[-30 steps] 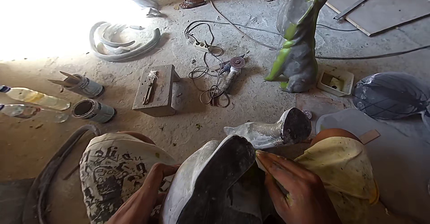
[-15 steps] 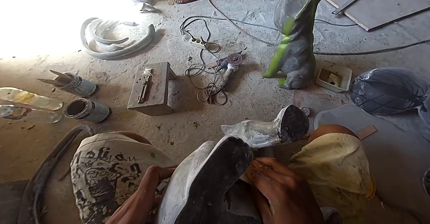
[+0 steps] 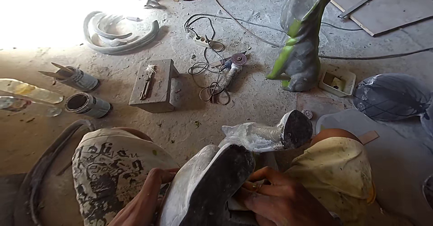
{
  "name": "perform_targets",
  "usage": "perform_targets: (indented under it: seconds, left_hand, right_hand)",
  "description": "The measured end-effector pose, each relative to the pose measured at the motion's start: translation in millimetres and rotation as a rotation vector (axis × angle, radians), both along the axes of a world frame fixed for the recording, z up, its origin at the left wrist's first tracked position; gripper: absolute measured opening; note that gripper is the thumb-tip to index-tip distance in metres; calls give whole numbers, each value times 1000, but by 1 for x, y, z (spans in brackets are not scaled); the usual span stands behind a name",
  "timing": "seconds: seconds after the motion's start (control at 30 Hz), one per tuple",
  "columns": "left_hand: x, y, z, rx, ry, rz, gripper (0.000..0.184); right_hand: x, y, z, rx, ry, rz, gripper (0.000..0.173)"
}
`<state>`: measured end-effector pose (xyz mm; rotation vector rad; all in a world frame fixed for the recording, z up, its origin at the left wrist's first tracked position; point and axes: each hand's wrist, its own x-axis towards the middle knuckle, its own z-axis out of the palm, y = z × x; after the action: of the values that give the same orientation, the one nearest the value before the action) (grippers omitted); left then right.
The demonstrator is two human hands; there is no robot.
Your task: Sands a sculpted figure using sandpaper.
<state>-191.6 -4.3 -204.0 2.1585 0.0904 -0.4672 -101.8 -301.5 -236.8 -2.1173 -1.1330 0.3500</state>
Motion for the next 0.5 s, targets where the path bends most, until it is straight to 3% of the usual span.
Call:
perform_targets:
  seconds: [0.5]
  left_hand:
    - [-4, 3, -1, -47, -2, 17, 106]
  right_hand:
    - [4, -12, -9, 305, 225, 63, 36]
